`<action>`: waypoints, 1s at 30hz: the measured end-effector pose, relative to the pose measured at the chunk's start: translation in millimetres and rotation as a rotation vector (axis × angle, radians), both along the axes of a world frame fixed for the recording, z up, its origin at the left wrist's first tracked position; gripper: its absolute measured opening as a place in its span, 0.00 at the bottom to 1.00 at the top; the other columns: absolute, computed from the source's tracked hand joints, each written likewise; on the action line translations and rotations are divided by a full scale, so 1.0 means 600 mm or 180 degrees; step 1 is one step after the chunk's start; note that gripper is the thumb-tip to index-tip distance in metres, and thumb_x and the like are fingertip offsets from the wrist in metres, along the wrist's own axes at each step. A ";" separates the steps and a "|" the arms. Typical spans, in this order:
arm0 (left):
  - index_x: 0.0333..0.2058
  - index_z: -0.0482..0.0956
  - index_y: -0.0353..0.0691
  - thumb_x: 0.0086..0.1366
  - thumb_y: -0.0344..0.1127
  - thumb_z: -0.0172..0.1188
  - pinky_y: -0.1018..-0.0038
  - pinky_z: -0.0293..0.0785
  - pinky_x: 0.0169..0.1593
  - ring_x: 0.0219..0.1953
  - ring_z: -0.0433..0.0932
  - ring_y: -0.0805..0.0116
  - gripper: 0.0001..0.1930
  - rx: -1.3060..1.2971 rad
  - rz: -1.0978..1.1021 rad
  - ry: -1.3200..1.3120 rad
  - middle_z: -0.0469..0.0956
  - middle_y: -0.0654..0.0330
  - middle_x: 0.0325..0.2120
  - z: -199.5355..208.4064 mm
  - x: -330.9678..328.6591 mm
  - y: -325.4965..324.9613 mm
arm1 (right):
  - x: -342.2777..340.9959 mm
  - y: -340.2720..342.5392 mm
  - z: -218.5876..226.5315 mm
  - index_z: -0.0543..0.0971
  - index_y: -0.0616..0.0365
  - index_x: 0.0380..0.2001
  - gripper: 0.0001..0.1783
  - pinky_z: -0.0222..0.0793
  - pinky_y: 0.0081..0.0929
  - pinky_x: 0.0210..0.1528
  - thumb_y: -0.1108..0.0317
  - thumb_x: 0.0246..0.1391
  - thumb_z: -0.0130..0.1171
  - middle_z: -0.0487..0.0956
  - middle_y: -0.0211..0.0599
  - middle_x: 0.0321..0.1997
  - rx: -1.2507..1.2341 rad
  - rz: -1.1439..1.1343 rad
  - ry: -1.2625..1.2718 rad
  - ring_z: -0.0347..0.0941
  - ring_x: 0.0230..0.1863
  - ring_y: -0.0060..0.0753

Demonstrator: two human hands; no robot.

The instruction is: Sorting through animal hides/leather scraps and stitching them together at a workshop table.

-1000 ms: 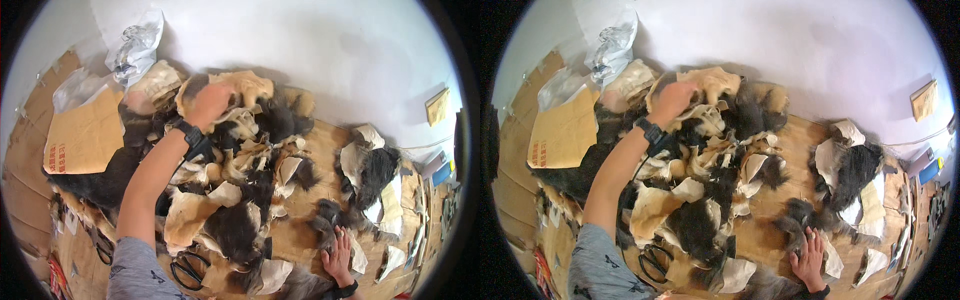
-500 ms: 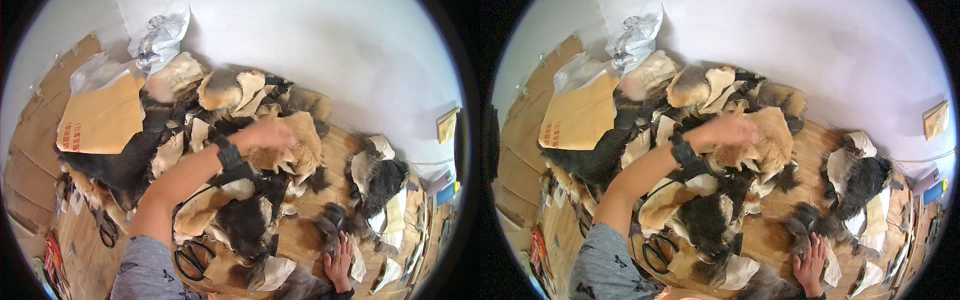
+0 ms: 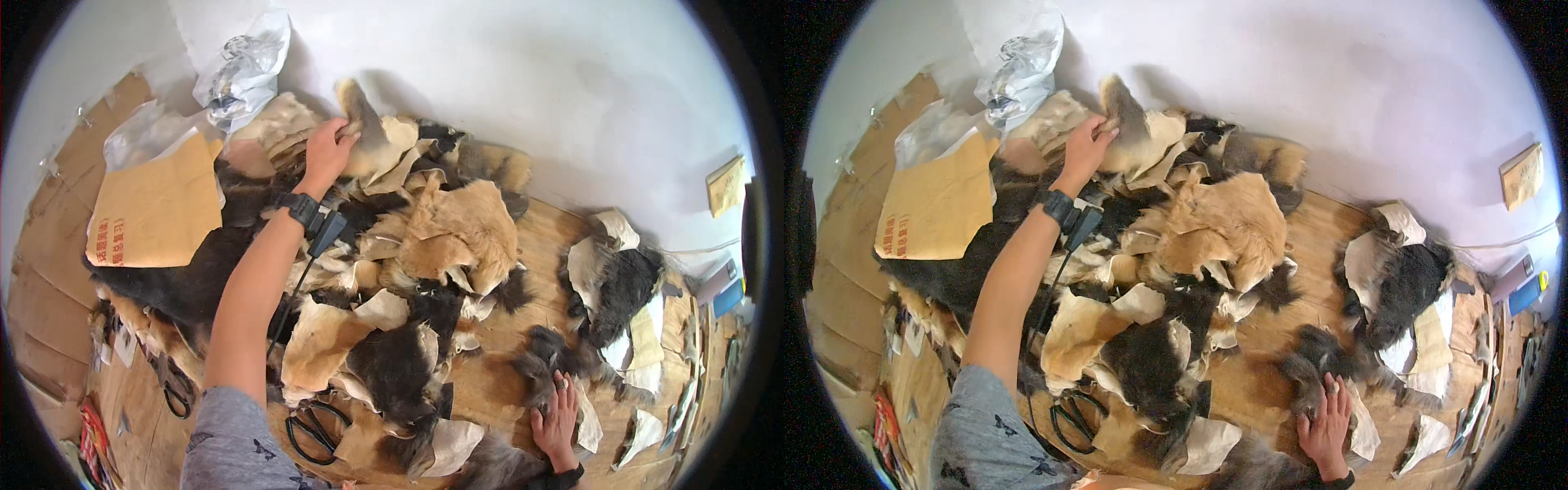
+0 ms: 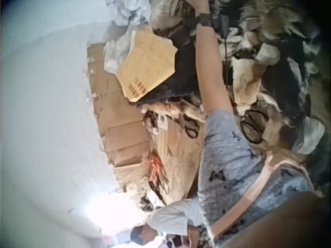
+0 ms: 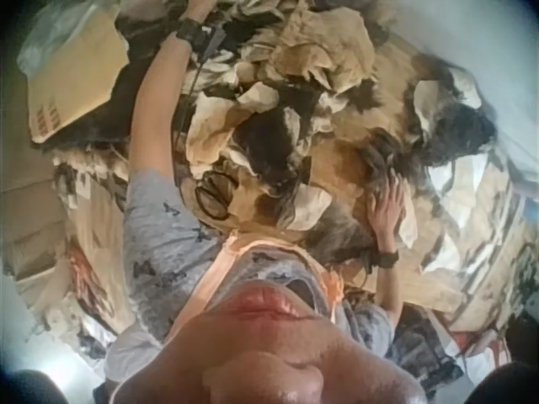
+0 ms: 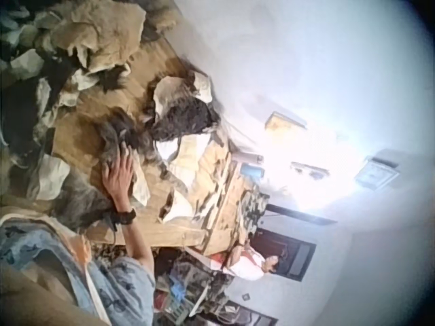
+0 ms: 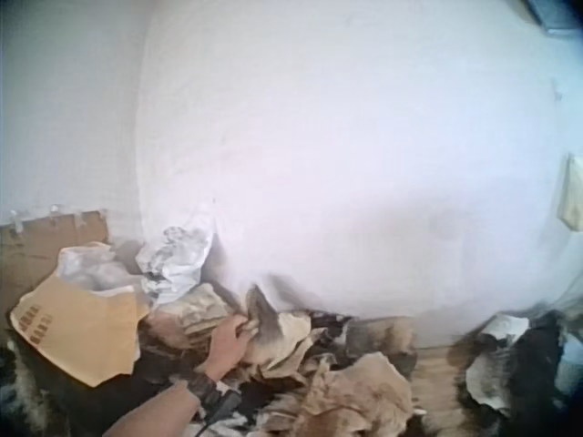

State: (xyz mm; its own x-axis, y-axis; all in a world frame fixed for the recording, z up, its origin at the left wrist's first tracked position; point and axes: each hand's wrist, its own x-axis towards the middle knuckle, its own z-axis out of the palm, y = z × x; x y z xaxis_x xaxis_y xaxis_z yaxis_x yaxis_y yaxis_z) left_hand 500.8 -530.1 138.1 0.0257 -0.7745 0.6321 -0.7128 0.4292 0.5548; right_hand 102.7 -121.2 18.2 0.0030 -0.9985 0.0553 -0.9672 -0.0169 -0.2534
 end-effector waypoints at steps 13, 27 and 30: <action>0.49 0.72 0.42 0.55 0.44 0.59 0.70 0.72 0.43 0.37 0.77 0.60 0.23 0.2537 -0.2916 -0.2553 0.77 0.51 0.38 0.020 -0.119 0.257 | 0.001 -0.014 0.008 0.63 0.64 0.54 0.32 0.44 0.49 0.63 0.59 0.46 0.50 0.58 0.45 0.62 -0.0026 0.0000 -0.0038 0.49 0.64 0.54; 0.36 0.69 0.31 0.60 0.39 0.49 0.66 0.71 0.35 0.30 0.75 0.60 0.14 0.1849 -0.1530 -0.1001 0.75 0.52 0.26 0.065 -0.277 0.173 | 0.002 -0.005 0.000 0.63 0.63 0.53 0.30 0.44 0.49 0.63 0.66 0.44 0.50 0.59 0.45 0.62 -0.0221 0.0022 0.0015 0.50 0.63 0.56; 0.40 0.68 0.29 0.57 0.41 0.53 0.66 0.73 0.38 0.36 0.77 0.56 0.19 0.0124 -0.0775 -0.1839 0.76 0.52 0.30 0.030 -0.328 0.176 | -0.001 -0.004 -0.014 0.63 0.65 0.52 0.30 0.43 0.50 0.63 0.67 0.42 0.50 0.60 0.46 0.62 -0.0233 0.0053 -0.0040 0.49 0.64 0.56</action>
State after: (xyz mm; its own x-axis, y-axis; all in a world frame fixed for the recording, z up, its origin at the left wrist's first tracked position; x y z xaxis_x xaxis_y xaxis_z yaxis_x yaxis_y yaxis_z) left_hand 303.9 -424.5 156.1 -0.4918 -0.7377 0.4625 -0.7865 0.6043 0.1276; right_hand 102.4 -123.5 9.8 0.0183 -0.9916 0.1282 -0.9634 -0.0518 -0.2631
